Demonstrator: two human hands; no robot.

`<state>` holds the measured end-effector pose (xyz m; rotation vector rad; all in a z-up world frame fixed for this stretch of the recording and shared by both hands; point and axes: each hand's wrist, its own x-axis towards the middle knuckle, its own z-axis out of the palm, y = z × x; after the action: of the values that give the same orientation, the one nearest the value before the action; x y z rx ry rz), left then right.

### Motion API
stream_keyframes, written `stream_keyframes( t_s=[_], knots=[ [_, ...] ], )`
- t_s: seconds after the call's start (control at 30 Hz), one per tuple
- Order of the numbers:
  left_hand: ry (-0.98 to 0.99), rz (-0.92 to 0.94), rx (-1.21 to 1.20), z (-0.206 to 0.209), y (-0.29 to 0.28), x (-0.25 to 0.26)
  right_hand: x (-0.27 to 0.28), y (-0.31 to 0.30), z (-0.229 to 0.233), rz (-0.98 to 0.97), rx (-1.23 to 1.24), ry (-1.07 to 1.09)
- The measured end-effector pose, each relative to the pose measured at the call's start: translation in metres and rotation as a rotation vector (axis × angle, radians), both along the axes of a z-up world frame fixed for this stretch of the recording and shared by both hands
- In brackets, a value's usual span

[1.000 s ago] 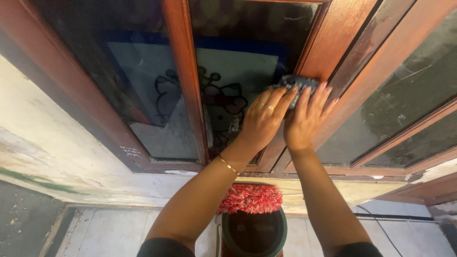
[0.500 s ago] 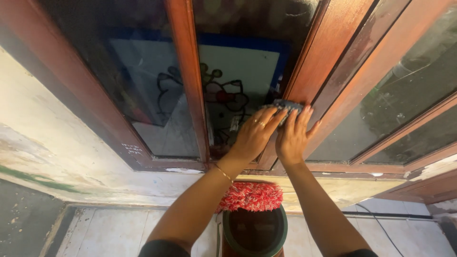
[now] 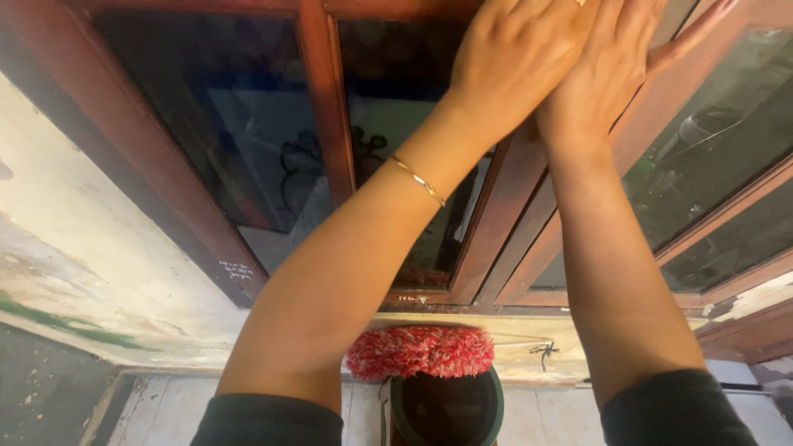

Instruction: Wiping a glass window with a damp cloth.

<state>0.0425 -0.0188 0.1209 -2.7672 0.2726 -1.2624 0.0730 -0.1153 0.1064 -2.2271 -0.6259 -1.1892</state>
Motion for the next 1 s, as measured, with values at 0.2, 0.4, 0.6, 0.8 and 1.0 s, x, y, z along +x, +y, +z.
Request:
stream_keyframes(
  t_s=[0.2, 0.4, 0.6, 0.8, 1.0],
  knots=[
    [-0.634, 0.062, 0.199, -0.022, -0.006, 0.006, 0.066, -0.01, -0.048, -0.048, -0.058, -0.307],
    [-0.598, 0.071, 0.228, -0.029, -0.009, -0.006, 0.022, -0.004, -0.044, -0.108, -0.06, -0.057],
    [-0.603, 0.003, 0.14, -0.061, -0.004, 0.006, 0.037, -0.002, -0.078, -0.143, -0.035, -0.018],
    [-0.554, -0.013, 0.13, -0.081, -0.002, -0.003, 0.042, 0.0, -0.107, -0.136, -0.022, -0.063],
    [-0.463, -0.044, 0.103, -0.105, 0.0, -0.01, 0.045, -0.002, -0.142, -0.086, -0.027, -0.057]
  ],
)
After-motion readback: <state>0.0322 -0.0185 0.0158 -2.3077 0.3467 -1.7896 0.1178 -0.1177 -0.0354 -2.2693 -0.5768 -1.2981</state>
